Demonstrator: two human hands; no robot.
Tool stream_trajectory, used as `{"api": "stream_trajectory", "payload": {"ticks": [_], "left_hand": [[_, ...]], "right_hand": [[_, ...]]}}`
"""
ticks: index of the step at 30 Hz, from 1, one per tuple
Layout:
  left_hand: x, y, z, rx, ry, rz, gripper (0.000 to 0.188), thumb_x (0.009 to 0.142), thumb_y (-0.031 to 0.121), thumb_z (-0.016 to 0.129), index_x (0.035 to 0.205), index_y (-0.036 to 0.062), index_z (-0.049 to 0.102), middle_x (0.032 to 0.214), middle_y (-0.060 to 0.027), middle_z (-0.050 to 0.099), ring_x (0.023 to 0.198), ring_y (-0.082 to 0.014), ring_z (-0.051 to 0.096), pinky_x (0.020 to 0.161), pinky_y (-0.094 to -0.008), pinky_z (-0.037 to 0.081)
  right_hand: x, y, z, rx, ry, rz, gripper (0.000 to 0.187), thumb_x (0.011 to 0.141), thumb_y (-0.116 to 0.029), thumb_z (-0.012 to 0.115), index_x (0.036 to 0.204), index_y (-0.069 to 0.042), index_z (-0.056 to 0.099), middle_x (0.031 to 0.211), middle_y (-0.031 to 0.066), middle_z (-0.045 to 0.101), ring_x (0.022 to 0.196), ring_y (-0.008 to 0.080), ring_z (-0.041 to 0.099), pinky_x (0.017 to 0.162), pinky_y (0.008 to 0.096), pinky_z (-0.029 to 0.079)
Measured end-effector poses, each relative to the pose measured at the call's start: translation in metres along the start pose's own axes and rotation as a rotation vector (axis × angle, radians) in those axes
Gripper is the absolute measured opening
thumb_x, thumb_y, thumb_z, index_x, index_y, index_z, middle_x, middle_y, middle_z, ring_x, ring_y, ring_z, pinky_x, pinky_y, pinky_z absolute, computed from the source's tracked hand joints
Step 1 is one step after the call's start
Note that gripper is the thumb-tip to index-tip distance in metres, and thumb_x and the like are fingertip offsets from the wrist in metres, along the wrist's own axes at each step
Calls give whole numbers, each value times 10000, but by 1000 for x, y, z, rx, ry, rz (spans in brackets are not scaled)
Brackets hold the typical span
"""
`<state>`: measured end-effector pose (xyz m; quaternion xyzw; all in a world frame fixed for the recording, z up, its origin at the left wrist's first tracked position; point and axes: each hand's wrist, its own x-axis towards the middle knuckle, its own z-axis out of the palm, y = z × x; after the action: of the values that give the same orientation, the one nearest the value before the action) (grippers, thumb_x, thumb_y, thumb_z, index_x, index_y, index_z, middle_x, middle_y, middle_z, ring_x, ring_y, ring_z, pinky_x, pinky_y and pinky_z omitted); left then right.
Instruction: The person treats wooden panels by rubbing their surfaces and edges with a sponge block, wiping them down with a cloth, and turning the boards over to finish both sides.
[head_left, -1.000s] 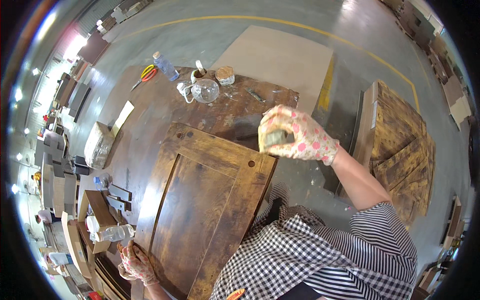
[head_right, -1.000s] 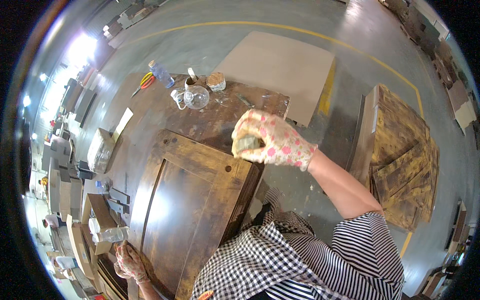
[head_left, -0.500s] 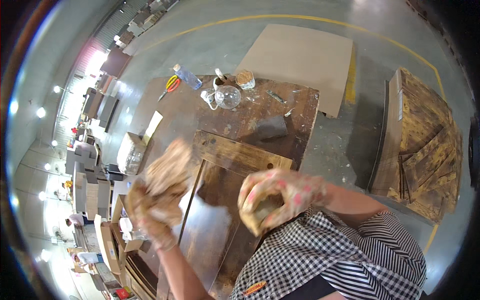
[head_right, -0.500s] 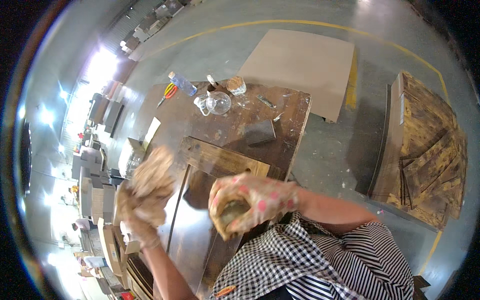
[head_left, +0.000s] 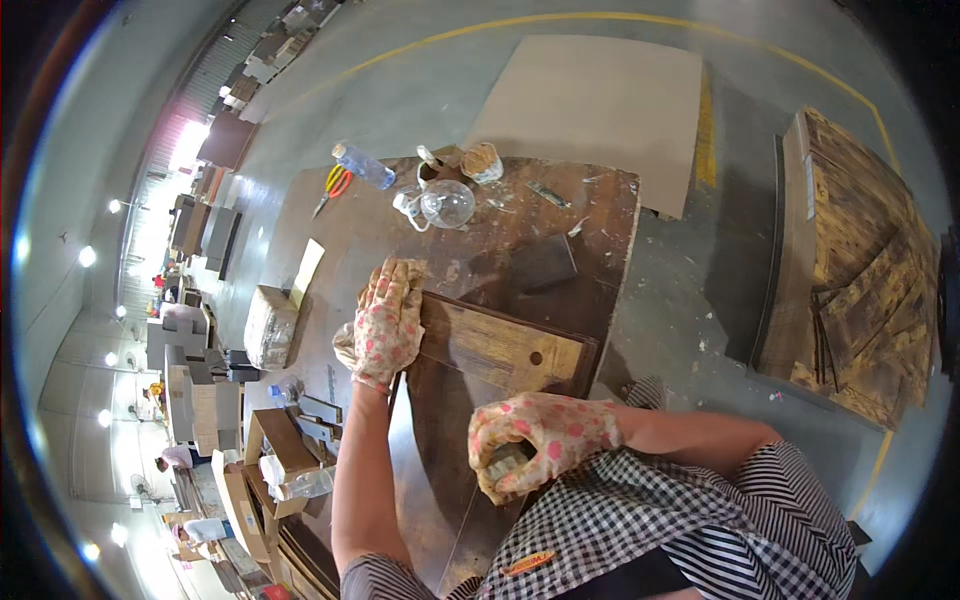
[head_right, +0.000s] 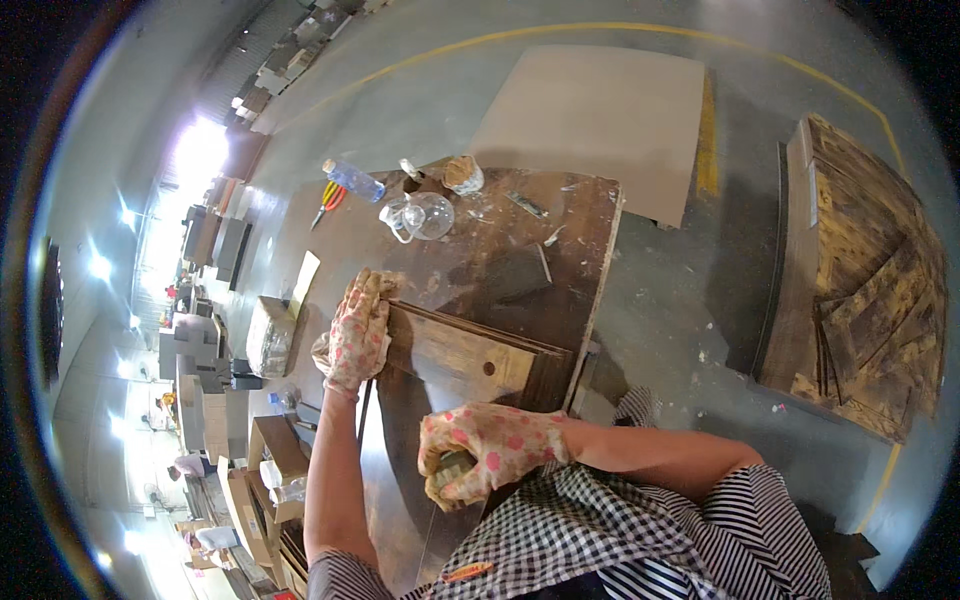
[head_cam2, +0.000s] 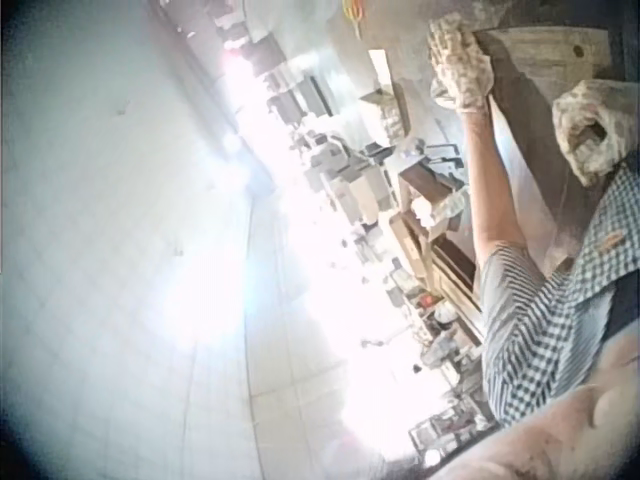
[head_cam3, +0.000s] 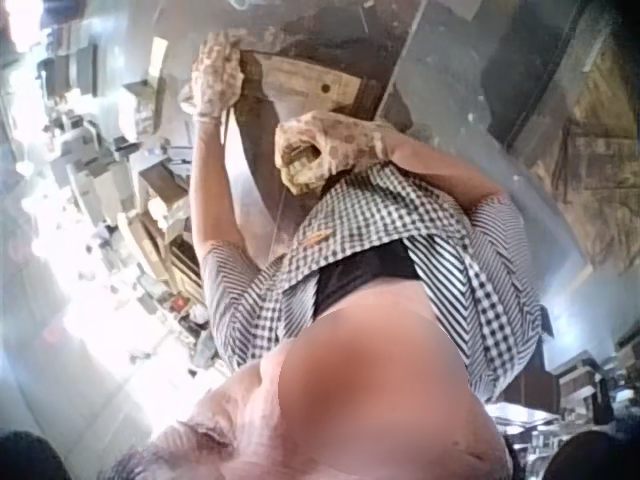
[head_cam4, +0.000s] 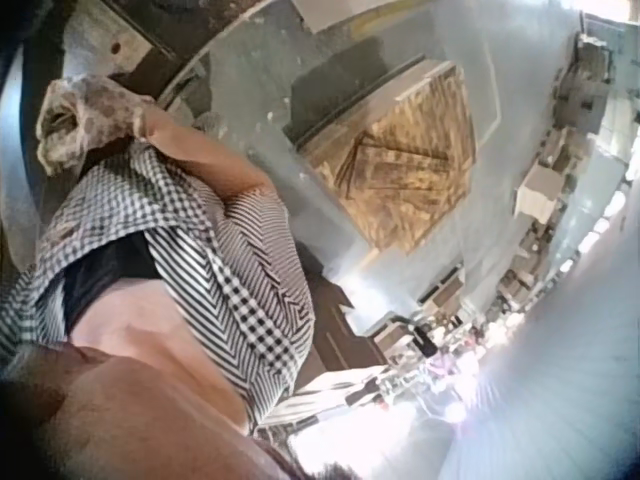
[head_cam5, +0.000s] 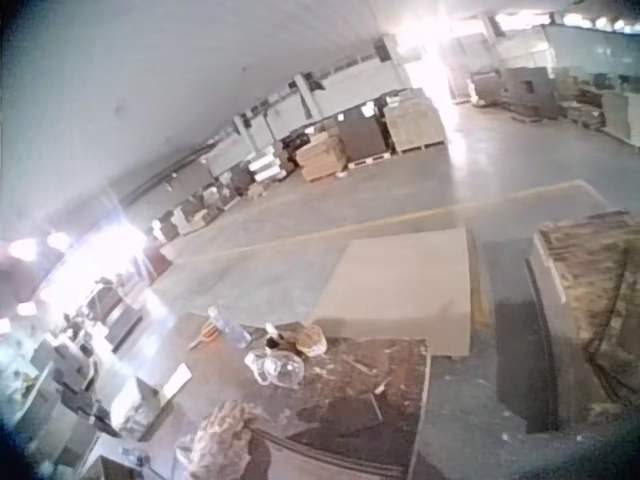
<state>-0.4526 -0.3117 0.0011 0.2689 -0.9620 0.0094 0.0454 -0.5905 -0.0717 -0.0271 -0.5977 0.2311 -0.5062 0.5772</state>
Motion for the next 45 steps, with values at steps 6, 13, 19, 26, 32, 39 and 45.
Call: {"api": "stream_trajectory", "payload": {"ticks": [6,13,19,26,32,39,45], "left_hand": [[-16,97,18,-262,-146,706,514,945,267,624,1437,144,546,1499,-102,515,1449,-304,399,1180,-480,318],[10,70,12,-268,21,252,709,797,337,645,1464,141,504,1547,-95,447,1456,-322,376,1209,-514,272],[-60,3,0,-5,70,-270,659,967,368,547,1505,11,413,1554,-212,422,1436,-401,389,1195,-505,274],[-292,-12,-22,132,81,-785,522,967,347,585,1395,49,579,1423,-201,565,1333,-363,505,1126,-450,389],[-497,0,-49,463,-94,-1343,480,970,164,497,1437,62,537,1462,-175,546,1354,-337,507,1156,-410,380],[-621,-1,-24,425,-92,-1611,496,1018,185,437,1482,12,465,1484,-194,521,1365,-346,489,1166,-415,361],[-646,-12,-6,648,-117,-1364,545,1006,246,450,1483,-17,449,1497,-234,486,1385,-385,450,1175,-453,338]], "right_hand": [[1,-10,-7,-34,-167,-78,252,848,-183,770,1017,-21,677,1043,80,684,936,191,681,812,339,551],[-2,-11,-5,-117,-84,-20,348,790,-149,833,1084,-58,672,1150,88,660,1113,232,640,944,384,521],[-4,-13,-8,-107,-41,-16,327,818,-98,816,1111,-66,674,1163,95,661,1117,244,641,968,379,516],[3,-12,-7,310,-11,47,364,821,-79,825,1149,-50,669,1216,104,664,1163,218,632,979,383,520],[47,-43,-53,166,92,171,271,939,-69,698,1201,-63,629,1050,138,730,958,188,715,757,324,621],[153,-31,-67,-1073,82,-69,256,826,-167,780,1053,-104,680,1090,54,648,1049,215,657,968,356,555],[174,-15,-61,-1240,-190,-148,234,825,-172,758,1026,-68,701,1101,95,625,1064,272,619,957,390,512]]}}
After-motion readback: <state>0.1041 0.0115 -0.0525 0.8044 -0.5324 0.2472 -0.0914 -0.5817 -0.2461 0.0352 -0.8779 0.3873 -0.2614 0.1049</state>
